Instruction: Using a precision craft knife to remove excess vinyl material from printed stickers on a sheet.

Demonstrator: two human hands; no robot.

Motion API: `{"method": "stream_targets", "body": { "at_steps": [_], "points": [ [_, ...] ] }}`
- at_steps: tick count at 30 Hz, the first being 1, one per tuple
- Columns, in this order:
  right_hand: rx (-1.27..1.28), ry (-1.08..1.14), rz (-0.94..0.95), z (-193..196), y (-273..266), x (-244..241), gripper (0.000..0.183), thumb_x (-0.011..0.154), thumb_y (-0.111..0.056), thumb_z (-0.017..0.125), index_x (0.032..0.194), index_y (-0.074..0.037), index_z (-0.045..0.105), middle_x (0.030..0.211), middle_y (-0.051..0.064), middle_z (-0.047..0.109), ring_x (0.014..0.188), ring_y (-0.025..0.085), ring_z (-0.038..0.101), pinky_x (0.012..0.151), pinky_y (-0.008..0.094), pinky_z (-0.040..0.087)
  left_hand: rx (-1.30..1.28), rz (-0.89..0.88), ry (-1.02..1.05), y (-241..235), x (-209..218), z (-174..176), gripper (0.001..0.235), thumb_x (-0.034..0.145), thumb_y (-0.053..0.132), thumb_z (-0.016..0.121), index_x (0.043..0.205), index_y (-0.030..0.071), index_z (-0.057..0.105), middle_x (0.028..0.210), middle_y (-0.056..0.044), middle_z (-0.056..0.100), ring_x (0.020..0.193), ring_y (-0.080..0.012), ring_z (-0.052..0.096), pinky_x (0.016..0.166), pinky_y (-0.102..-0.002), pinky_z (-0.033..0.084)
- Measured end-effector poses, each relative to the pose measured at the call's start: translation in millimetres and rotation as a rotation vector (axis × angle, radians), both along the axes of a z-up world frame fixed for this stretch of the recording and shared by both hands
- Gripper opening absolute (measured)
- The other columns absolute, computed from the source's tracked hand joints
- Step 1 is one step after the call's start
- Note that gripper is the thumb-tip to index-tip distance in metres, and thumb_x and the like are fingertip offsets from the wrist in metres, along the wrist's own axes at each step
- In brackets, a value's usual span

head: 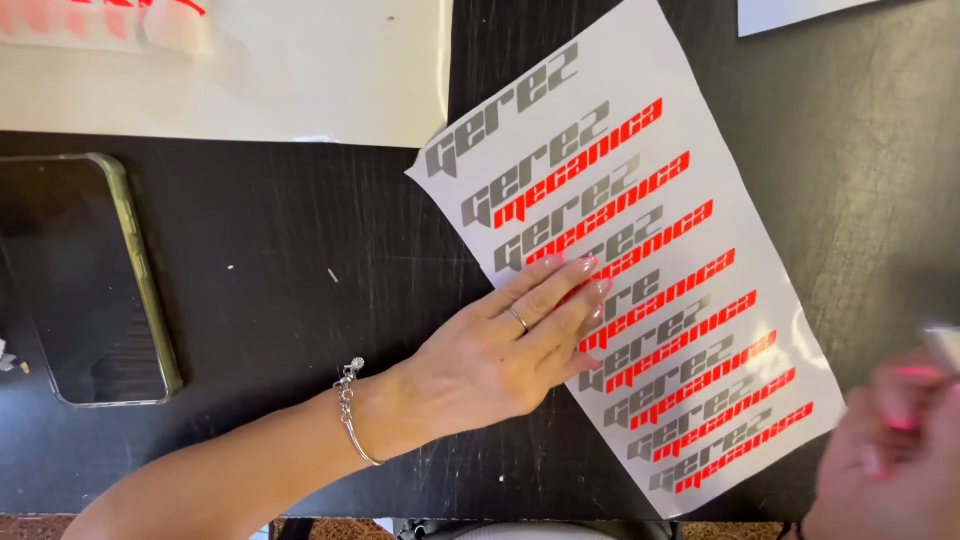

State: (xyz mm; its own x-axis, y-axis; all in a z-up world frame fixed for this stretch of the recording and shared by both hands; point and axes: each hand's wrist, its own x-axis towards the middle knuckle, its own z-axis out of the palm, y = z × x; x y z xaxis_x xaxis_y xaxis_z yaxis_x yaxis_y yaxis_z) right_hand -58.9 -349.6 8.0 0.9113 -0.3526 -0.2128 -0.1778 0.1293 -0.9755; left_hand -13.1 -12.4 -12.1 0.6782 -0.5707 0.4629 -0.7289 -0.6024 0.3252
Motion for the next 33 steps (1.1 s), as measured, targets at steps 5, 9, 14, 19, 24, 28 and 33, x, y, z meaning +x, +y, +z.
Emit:
{"method": "stream_targets", "body": {
  "at_steps": [5,9,14,19,24,28,33],
  "points": [
    [-0.357,0.121,-0.004,24.2,79.7,1.8,0.014,0.111,-0.010,0.063,0.120,-0.003,0.053,0.106,0.021,0.068,0.070,0.012,0.059,0.052,0.020,0.033,0.048,-0.062,0.050,1.2,-2.2,-6.2,0.043,0.112,0.032,0.069,0.135,-0.004,0.069,0.139,-0.015,0.068,0.141,-0.0313,0.056,0.125,-0.044,0.044],
    [-0.535,0.035,0.093,14.7,102.2,0.6,0.008,0.110,0.011,0.054,0.108,0.009,0.047,0.098,0.030,0.067,0.066,0.023,0.063,0.051,0.028,0.047,0.046,-0.083,0.086,0.3,-3.7,-7.8,0.044,0.112,0.029,0.069,0.141,-0.004,0.065,0.146,-0.013,0.065,0.145,-0.0306,0.050,0.126,-0.046,0.040],
    [-0.596,-0.067,0.231,-4.7,123.5,8.0,0.009,0.103,0.011,0.059,0.102,0.010,0.050,0.094,0.031,0.070,0.060,0.020,0.062,0.053,0.026,0.050,0.079,-0.093,0.075,2.3,0.0,-7.3,0.039,0.113,0.026,0.069,0.140,-0.002,0.067,0.148,-0.013,0.062,0.147,-0.0323,0.047,0.127,-0.048,0.039],
    [-0.846,-0.060,0.254,-18.0,118.9,-2.4,0.014,0.103,0.002,0.064,0.098,0.004,0.051,0.103,0.026,0.073,0.081,0.023,0.071,0.069,0.029,0.054,0.058,-0.070,0.081,2.2,2.8,-3.4,0.045,0.114,0.030,0.067,0.141,-0.006,0.062,0.144,-0.015,0.065,0.144,-0.0305,0.050,0.124,-0.047,0.045],
    [-0.885,-0.037,0.256,-19.3,119.2,-1.8,0.012,0.103,0.003,0.066,0.099,0.003,0.054,0.105,0.024,0.074,0.077,0.021,0.070,0.067,0.028,0.054,0.043,-0.096,0.091,3.6,3.7,-2.3,0.033,0.113,0.019,0.066,0.137,-0.004,0.069,0.144,-0.015,0.066,0.142,-0.0332,0.053,0.122,-0.049,0.046],
    [-0.887,-0.034,0.291,-17.3,120.2,0.5,0.015,0.103,0.003,0.065,0.097,0.000,0.051,0.100,0.022,0.074,0.067,0.018,0.065,0.060,0.026,0.050,0.046,-0.086,0.083,4.0,3.8,-1.4,0.031,0.113,0.018,0.066,0.136,-0.003,0.070,0.143,-0.014,0.066,0.141,-0.0325,0.054,0.121,-0.049,0.047],
    [-0.887,-0.018,0.277,-18.6,120.2,-0.8,0.014,0.103,0.001,0.065,0.097,0.000,0.053,0.102,0.021,0.074,0.068,0.018,0.064,0.063,0.027,0.051,0.048,-0.085,0.106,3.9,5.1,1.4,0.032,0.114,0.018,0.063,0.136,-0.004,0.068,0.141,-0.015,0.067,0.142,-0.0318,0.054,0.122,-0.048,0.046]
  ]
}}
